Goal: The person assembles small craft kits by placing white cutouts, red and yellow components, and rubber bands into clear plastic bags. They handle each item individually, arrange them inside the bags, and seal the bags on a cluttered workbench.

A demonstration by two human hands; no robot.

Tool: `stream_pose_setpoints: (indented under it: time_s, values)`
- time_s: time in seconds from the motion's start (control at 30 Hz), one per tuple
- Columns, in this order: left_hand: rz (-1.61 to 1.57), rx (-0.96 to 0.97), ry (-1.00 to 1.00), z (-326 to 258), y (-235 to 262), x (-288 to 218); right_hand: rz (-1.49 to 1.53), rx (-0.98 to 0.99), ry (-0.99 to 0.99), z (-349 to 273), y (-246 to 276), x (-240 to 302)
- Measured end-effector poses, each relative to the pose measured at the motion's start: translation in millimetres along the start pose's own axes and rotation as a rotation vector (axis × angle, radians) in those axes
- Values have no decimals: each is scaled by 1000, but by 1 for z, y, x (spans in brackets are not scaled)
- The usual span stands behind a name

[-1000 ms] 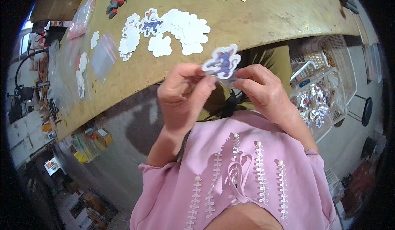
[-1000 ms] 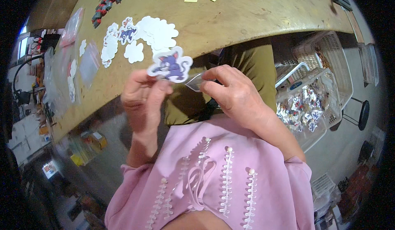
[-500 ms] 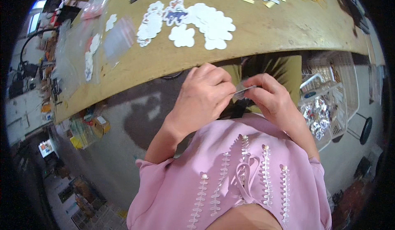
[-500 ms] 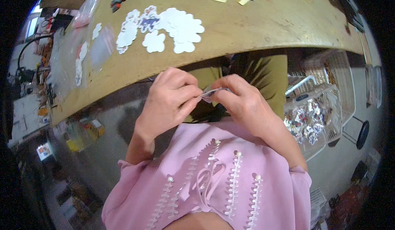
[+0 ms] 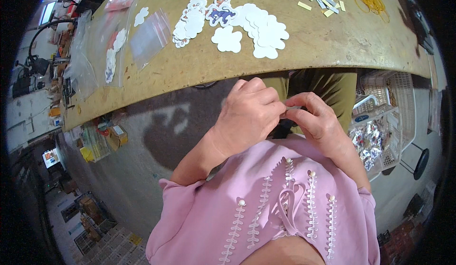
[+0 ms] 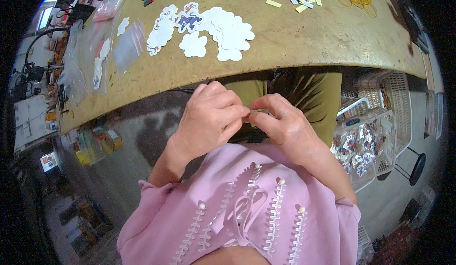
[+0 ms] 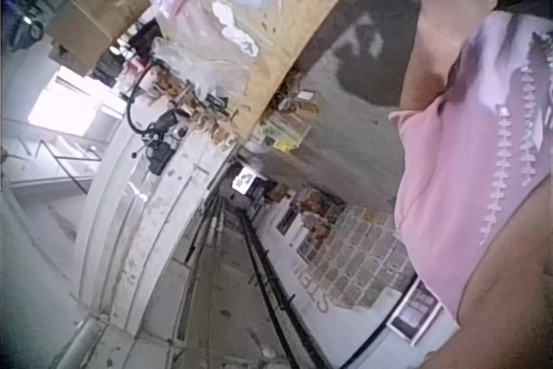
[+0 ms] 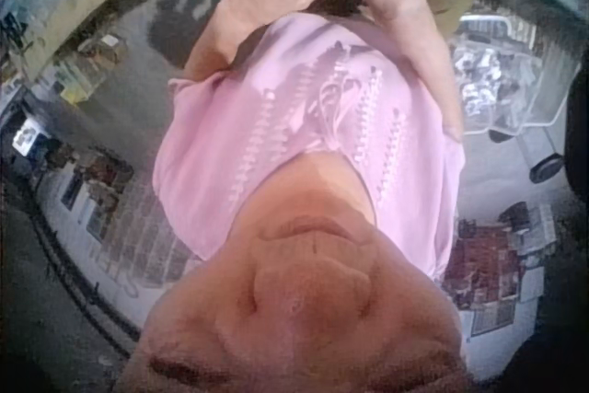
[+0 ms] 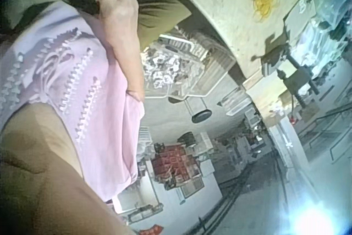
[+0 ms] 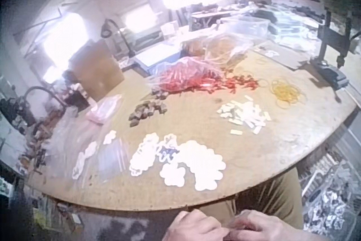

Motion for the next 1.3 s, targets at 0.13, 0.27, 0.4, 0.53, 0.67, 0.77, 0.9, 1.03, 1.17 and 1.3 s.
stream_pose_setpoints:
  time_s: [0.13,0.27,0.4,0.53,0.67,0.77,0.9,1.03,1.17,1.3]
  values:
    - [-31,50,21,-1,-1,16,-26,-9,44,8,1,9]
    - [33,-387,249,-2,75,78,-31,-85,33,6,11,4]
    - [240,-342,413,2,114,151,-72,-92,44,6,13,5]
    - [185,-307,423,1,117,169,-61,-108,40,5,9,2]
    - [-91,-314,478,-7,118,194,-65,-87,69,4,7,0]
    - [17,-309,441,-4,123,190,-90,-75,123,6,7,2]
    - [358,-471,327,-4,124,173,-144,-120,175,11,12,6]
    - [187,-705,244,-10,119,109,-171,-191,175,7,15,4]
    - [-244,-326,-19,3,59,10,-134,-184,203,8,17,12]
    - [19,-227,8,4,27,-9,-92,-189,194,7,17,19]
Point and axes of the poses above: each hand's wrist, its own z-axis towards the middle knuckle, its own y-axis out of the back of the hand, x = y × z, the point moved 8 cm from there along z, towards the middle knuckle, and after that the axes turned 1 degree about -z, right-handed, at the moved point
